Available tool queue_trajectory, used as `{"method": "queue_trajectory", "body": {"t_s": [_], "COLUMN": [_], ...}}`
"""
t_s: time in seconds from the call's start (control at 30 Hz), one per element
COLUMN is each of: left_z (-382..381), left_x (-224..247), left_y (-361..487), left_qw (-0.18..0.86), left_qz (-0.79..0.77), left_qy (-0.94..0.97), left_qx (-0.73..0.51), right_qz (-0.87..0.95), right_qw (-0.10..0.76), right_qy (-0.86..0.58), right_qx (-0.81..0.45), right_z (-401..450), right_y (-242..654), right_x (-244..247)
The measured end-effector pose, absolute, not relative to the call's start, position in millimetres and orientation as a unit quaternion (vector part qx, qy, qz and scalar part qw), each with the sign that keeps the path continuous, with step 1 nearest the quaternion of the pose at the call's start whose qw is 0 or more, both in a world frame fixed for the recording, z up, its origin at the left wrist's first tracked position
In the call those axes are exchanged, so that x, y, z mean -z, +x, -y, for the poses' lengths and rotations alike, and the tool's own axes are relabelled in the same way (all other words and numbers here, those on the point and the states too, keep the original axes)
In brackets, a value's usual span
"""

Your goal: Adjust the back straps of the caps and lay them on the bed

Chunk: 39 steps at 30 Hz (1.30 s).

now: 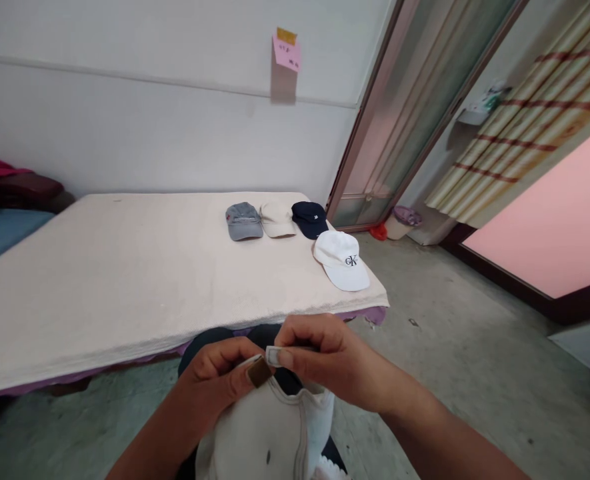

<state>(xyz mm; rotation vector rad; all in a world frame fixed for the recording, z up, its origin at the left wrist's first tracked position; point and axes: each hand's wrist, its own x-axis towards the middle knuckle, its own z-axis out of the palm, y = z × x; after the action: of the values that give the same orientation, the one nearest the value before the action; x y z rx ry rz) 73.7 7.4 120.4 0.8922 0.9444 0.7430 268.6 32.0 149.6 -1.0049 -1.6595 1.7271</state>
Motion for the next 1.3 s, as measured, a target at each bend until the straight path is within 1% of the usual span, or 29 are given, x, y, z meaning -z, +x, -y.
{"method": "queue_trajectory", "body": {"t_s": [0.13, 0.33, 0.53, 0.67, 0.9, 1.0, 1.3], "left_z": [-7.0, -6.5, -6.6, -6.7, -7.4, -7.8, -8.3], "left_x": [-120.6, -115.5, -112.0, -112.7, -111.8, -112.2, -110.0], "left_y": [73.7, 72.3, 70.5, 70.4, 69.4, 69.0, 65.4], "left_qw": [0.732, 0.740, 0.739, 0.740, 0.746, 0.740, 0.702], "left_qz": [-0.428, -0.413, -0.413, -0.412, -0.406, -0.397, -0.409], "left_qy": [0.409, 0.411, 0.420, 0.424, 0.410, 0.425, 0.454], "left_qx": [-0.337, -0.335, -0.327, -0.320, -0.332, -0.338, -0.365], "right_qz": [0.603, 0.621, 0.686, 0.709, 0.641, 0.631, 0.715], "right_qw": [0.263, 0.254, 0.213, 0.201, 0.239, 0.247, 0.219], "right_qy": [-0.372, -0.365, -0.381, -0.382, -0.362, -0.363, -0.368], "right_qx": [-0.656, -0.646, -0.582, -0.558, -0.633, -0.640, -0.553], "right_z": [-32.5, -32.0, -32.2, -33.2, -34.4, -33.8, -27.5], "right_y": [268.0, 267.8, 271.6, 273.1, 270.6, 269.2, 271.6], "right_x": [-149.7, -151.8, -158.5, -162.0, -156.2, -156.2, -167.2]}}
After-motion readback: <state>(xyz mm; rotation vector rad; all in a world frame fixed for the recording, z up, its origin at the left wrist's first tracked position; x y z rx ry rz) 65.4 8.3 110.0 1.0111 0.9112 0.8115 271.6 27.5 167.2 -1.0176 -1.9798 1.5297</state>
